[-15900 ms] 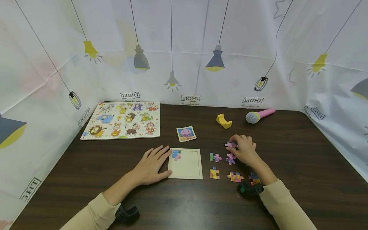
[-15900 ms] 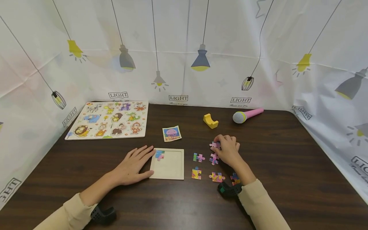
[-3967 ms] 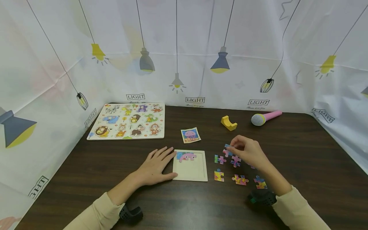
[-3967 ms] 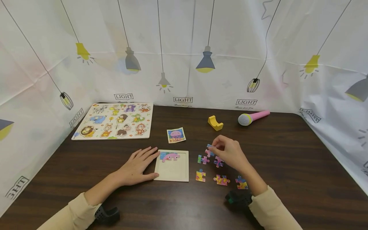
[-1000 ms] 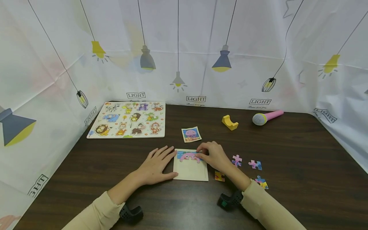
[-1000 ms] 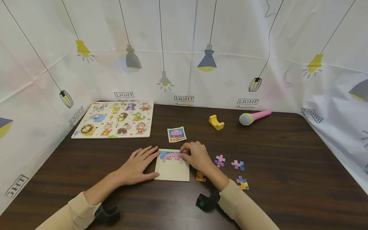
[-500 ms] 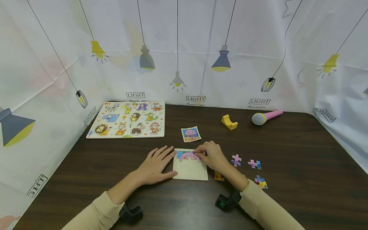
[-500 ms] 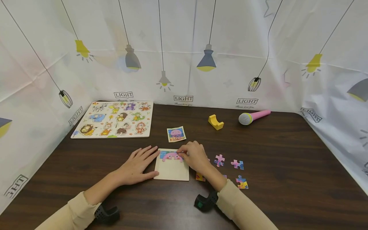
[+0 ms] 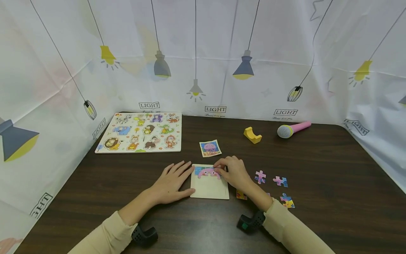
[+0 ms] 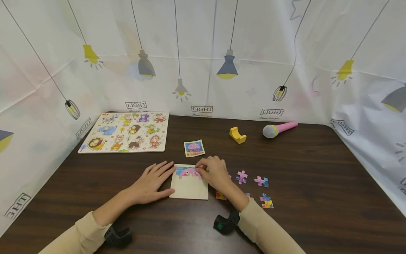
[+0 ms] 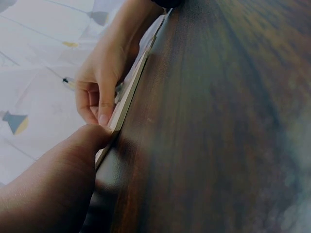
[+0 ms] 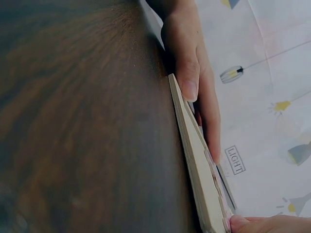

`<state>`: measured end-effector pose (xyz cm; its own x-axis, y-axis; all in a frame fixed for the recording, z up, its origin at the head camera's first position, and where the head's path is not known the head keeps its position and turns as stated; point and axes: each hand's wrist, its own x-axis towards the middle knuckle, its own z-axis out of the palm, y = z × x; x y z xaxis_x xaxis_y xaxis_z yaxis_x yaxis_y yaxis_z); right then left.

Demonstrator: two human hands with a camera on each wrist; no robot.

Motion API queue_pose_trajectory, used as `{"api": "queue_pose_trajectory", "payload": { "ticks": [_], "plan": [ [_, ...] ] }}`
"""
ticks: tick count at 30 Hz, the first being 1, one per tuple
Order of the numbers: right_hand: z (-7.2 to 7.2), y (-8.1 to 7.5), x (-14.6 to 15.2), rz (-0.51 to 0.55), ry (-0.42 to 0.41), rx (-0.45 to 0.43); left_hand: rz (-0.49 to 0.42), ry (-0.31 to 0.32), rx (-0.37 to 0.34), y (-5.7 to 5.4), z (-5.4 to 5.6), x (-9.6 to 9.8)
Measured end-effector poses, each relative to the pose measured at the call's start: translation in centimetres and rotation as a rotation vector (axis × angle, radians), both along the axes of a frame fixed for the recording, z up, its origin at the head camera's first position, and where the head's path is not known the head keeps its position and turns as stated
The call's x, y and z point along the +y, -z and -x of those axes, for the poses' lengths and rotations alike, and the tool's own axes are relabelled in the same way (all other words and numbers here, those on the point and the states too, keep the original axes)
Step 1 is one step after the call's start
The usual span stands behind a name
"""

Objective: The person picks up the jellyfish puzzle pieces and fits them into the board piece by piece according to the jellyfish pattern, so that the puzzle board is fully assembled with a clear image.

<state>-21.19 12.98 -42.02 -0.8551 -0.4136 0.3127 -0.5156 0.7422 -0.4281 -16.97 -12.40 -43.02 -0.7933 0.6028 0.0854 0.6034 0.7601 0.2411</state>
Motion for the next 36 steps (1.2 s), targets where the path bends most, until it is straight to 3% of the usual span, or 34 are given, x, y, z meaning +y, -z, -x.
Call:
{"api": "queue_pose_trajectory", "payload": {
  "ticks": [16,25,36],
  "plan": [
    [-0.1,0.1,-0.1,0.001,0.021,0.005,-0.009,0.001,-0.003,-0.1,0.0,-0.1],
    [-0.3,-1.0,0.1,-0.016,-0.005,0.064,-0.022,0.000,0.004,0.0,0.0,-0.1],
    [-0.5,-1.9,1.3,0.008,-0.010,0.049,-0.009,-0.010,-0.010,0.1,0.0,-0.1]
  ]
}}
